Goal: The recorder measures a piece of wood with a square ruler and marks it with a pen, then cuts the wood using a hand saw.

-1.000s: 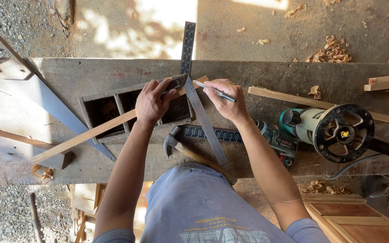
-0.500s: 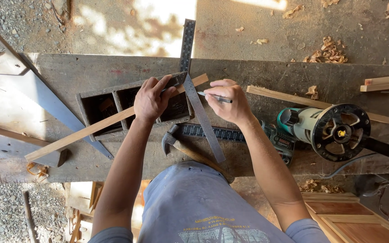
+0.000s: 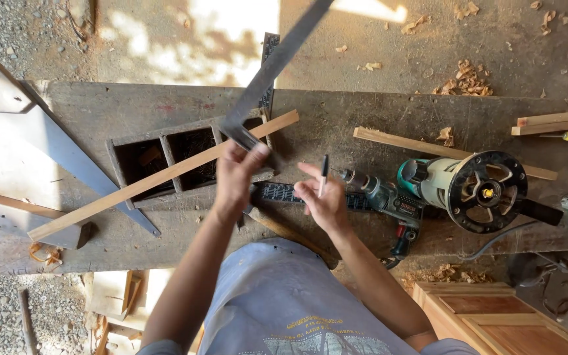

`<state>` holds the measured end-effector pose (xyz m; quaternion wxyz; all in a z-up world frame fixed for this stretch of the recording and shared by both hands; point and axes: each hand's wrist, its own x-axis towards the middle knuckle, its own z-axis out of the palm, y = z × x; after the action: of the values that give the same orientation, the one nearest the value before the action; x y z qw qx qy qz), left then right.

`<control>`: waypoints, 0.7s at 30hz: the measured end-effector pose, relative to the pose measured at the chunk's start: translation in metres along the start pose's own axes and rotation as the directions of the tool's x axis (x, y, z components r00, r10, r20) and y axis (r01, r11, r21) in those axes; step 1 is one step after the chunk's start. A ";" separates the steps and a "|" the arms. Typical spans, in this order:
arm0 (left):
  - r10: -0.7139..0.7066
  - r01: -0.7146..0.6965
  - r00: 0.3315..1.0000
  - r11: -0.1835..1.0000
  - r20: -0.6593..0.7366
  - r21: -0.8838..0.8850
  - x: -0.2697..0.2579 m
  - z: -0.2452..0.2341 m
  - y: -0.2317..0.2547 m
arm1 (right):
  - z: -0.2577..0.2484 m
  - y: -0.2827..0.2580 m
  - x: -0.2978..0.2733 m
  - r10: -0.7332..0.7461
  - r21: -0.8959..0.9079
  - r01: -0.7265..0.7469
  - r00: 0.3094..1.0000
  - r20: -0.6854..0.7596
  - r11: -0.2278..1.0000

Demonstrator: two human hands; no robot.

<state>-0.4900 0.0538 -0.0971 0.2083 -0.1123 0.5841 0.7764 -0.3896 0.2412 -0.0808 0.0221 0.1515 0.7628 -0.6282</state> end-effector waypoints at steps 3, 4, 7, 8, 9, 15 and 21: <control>-0.042 0.046 0.998 0.992 0.040 -0.118 -0.021 0.035 -0.012 | 0.017 0.000 0.001 -0.051 0.269 0.042 0.998 0.027 0.962; -0.037 0.041 0.999 0.992 0.035 -0.120 -0.022 0.032 -0.010 | 0.018 0.010 0.002 -0.055 0.269 0.044 0.998 0.033 0.962; -0.041 0.028 0.996 0.983 0.073 0.182 -0.015 0.017 0.001 | 0.013 0.031 0.009 0.067 0.497 -0.032 0.996 -0.054 0.867; 0.150 -0.158 0.987 0.796 0.063 0.584 -0.010 0.005 0.008 | 0.006 0.034 0.013 0.103 0.481 -0.041 0.989 -0.104 0.876; 0.319 -0.266 0.939 0.423 0.133 0.866 -0.004 -0.006 0.015 | -0.001 0.036 0.017 0.138 0.465 -0.052 0.979 -0.153 0.884; 0.556 -0.470 0.748 0.057 0.363 0.881 -0.003 -0.047 0.014 | -0.043 0.046 0.038 0.405 0.559 -0.310 0.913 -0.050 0.769; 0.480 -0.382 0.835 0.151 0.271 0.912 -0.008 -0.044 0.000 | -0.034 0.082 0.040 0.302 0.587 -0.276 0.952 0.057 0.761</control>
<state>-0.4856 0.0099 -0.1067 -0.0214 0.1710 0.9382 0.3001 -0.4010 0.2952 -0.1609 0.0551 0.2792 0.4981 -0.8191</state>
